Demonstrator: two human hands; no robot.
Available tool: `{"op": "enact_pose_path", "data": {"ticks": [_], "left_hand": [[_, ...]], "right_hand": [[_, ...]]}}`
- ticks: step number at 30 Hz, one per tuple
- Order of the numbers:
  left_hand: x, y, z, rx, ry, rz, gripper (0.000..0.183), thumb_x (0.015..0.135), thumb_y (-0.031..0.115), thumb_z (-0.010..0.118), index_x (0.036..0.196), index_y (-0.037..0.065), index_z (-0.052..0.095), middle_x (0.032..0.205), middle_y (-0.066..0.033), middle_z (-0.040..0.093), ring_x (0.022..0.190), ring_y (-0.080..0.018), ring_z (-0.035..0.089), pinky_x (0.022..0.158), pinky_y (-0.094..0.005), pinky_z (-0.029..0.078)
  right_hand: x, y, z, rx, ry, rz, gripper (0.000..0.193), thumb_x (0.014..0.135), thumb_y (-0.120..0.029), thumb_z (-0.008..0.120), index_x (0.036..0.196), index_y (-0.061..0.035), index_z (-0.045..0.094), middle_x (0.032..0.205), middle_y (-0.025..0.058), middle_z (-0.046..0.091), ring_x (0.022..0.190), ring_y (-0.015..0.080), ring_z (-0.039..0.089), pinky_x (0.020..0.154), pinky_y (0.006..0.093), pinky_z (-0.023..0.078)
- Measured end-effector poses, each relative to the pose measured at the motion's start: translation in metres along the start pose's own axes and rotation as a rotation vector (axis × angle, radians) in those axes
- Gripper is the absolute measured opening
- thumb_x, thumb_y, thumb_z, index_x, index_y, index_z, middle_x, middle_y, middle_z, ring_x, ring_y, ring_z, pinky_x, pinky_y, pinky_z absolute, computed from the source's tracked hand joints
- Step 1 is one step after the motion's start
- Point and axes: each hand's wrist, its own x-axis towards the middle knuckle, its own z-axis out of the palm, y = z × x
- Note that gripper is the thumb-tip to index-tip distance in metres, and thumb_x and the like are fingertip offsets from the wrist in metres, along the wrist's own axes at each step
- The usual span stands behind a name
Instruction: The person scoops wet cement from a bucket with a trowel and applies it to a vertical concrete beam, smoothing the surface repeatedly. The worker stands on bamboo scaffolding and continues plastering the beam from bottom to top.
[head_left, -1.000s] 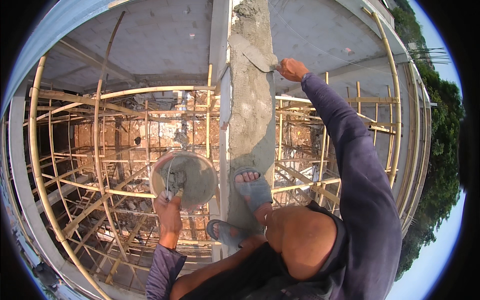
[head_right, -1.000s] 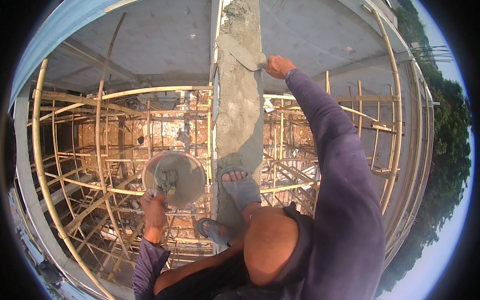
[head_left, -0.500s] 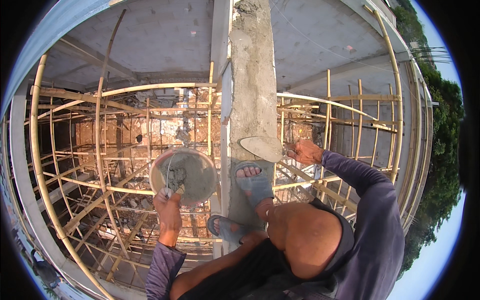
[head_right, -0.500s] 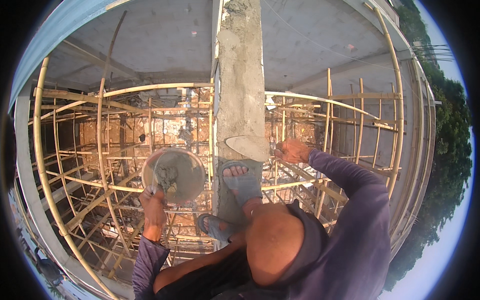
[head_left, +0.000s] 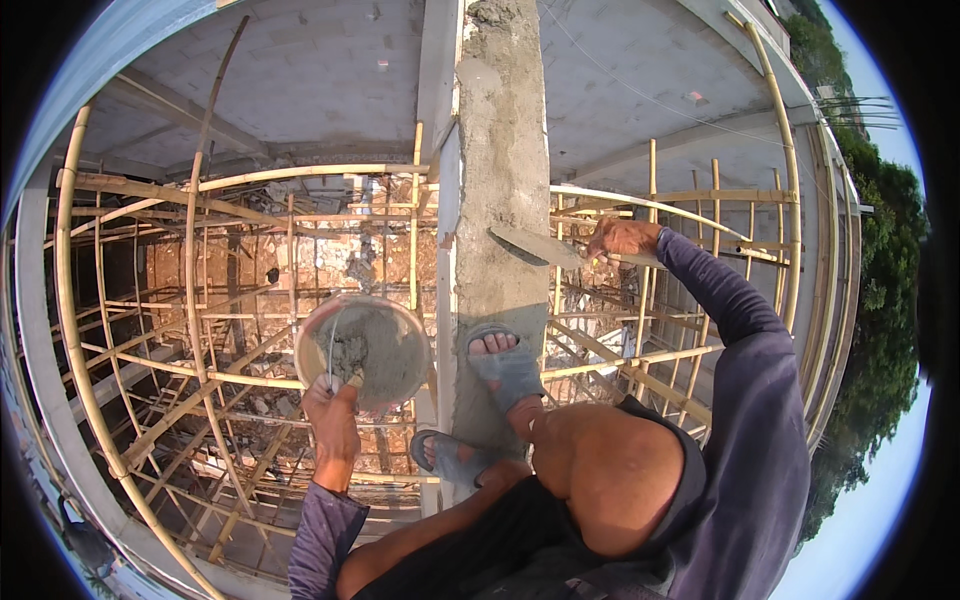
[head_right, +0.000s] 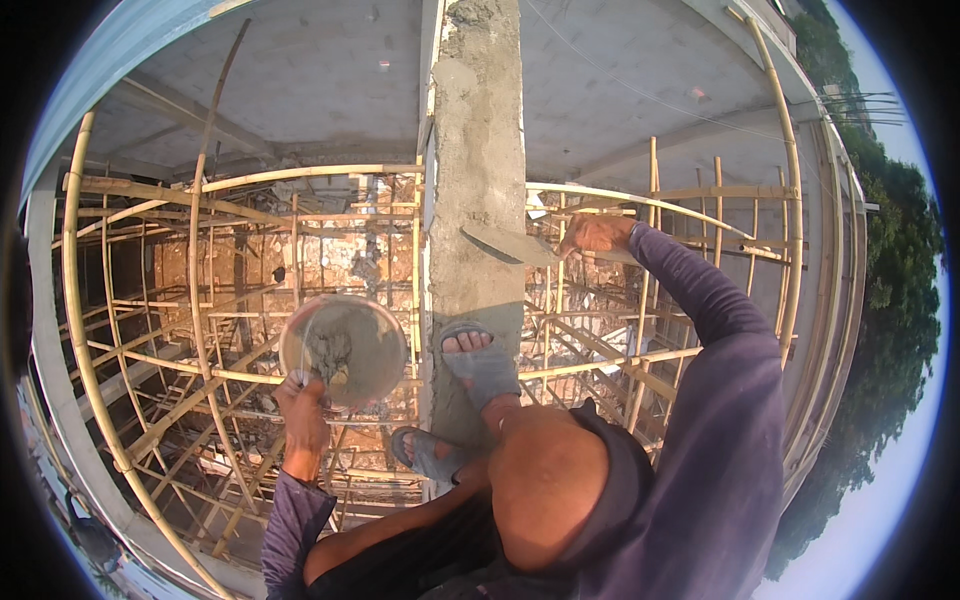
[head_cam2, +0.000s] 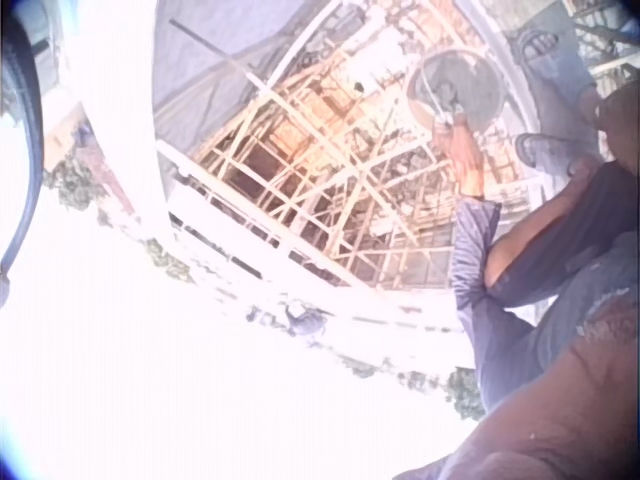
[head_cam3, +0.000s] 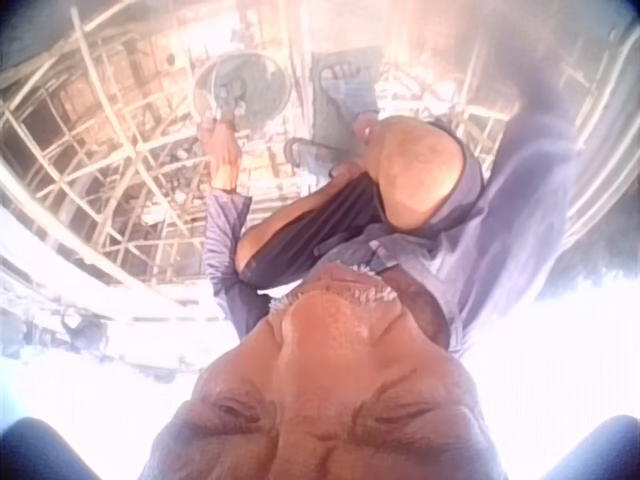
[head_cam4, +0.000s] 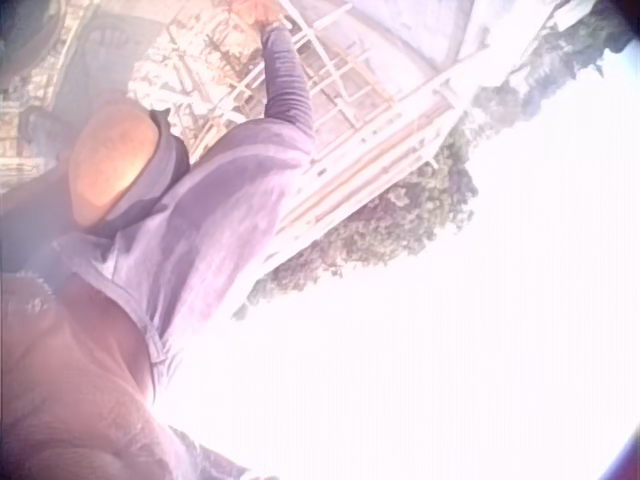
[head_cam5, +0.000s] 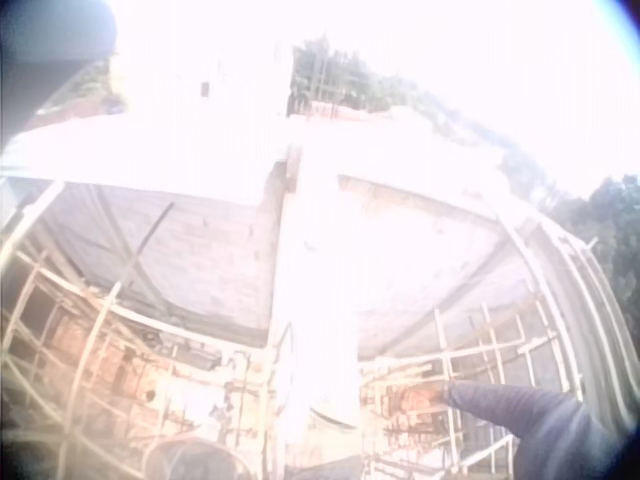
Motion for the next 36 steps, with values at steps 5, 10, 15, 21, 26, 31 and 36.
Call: {"op": "enact_pose_path", "data": {"ticks": [5, 10, 15, 21, 26, 31, 36], "left_hand": [[-0.001, -0.003, -0.001, 0.023, -0.006, -0.003, 0.017, 0.078, -0.002, 0.056, 0.068, 0.009, 0.050, 0.063, 0.0042, 0.047, 0.055, -0.0050, 0.037, 0.050, -0.0235, 0.028], [-0.001, 0.002, 0.004, 0.038, 0.032, 0.010, 0.014, 0.077, 0.001, 0.055, 0.066, 0.008, 0.052, 0.059, 0.0019, 0.050, 0.048, -0.0076, 0.041, 0.047, -0.0239, 0.032], [-0.007, 0.007, 0.003, 0.055, -0.010, -0.010, 0.013, 0.078, 0.002, 0.057, 0.068, 0.007, 0.050, 0.063, 0.0037, 0.048, 0.056, -0.0057, 0.039, 0.050, -0.0248, 0.030], [-0.012, 0.018, 0.000, 0.036, 0.028, 0.034, 0.014, 0.079, 0.002, 0.057, 0.068, 0.007, 0.050, 0.065, 0.0035, 0.048, 0.058, -0.0058, 0.038, 0.051, -0.0251, 0.030], [-0.005, 0.024, 0.012, 0.049, -0.020, 0.055, 0.015, 0.079, 0.001, 0.057, 0.068, 0.007, 0.050, 0.065, 0.0037, 0.048, 0.058, -0.0059, 0.039, 0.051, -0.0252, 0.031], [-0.009, 0.033, 0.012, 0.047, -0.033, 0.043, 0.008, 0.079, 0.001, 0.054, 0.074, 0.007, 0.053, 0.066, 0.0007, 0.052, 0.058, -0.0078, 0.045, 0.054, -0.0244, 0.035], [-0.007, 0.034, 0.019, 0.144, -0.030, 0.085, 0.009, 0.078, 0.000, 0.053, 0.074, 0.007, 0.051, 0.066, 0.0001, 0.051, 0.057, -0.0085, 0.044, 0.054, -0.0245, 0.035]], "right_hand": [[0.025, -0.007, 0.026, -0.242, -0.248, 0.025, 0.037, 0.095, -0.029, 0.064, 0.110, 0.0043, 0.070, 0.103, 0.0136, 0.070, 0.094, 0.0188, 0.064, 0.081, 0.0365, 0.055], [0.023, -0.037, 0.009, -0.895, 0.131, -0.153, 0.032, 0.096, -0.031, 0.055, 0.103, -0.0034, 0.068, 0.094, 0.0205, 0.070, 0.077, 0.0311, 0.067, 0.073, 0.0422, 0.055], [-0.004, -0.098, 0.021, -1.583, 0.695, -0.163, 0.041, 0.099, -0.036, 0.047, 0.081, -0.0039, 0.064, 0.058, 0.0173, 0.061, 0.053, 0.0339, 0.063, 0.054, 0.0457, 0.050], [0.010, -0.187, 0.058, -1.257, 0.887, -0.014, 0.043, 0.097, -0.037, 0.051, 0.094, 0.0049, 0.062, 0.062, 0.0217, 0.062, 0.055, 0.0395, 0.064, 0.053, 0.0477, 0.051], [0.048, -0.217, 0.169, -1.436, 0.467, -0.457, 0.035, 0.088, -0.023, 0.057, 0.099, 0.0098, 0.061, 0.084, 0.0267, 0.065, 0.065, 0.0361, 0.066, 0.056, 0.0443, 0.051], [0.128, -0.251, 0.254, -1.885, 0.425, -0.575, 0.026, 0.079, -0.018, 0.062, 0.091, 0.0050, 0.066, 0.079, 0.0156, 0.061, 0.063, 0.0262, 0.061, 0.052, 0.0376, 0.047], [0.232, -0.225, 0.300, -1.686, 0.305, -0.498, 0.022, 0.076, -0.016, 0.064, 0.088, 0.0009, 0.072, 0.082, 0.0178, 0.068, 0.069, 0.0292, 0.067, 0.058, 0.0397, 0.052]]}}
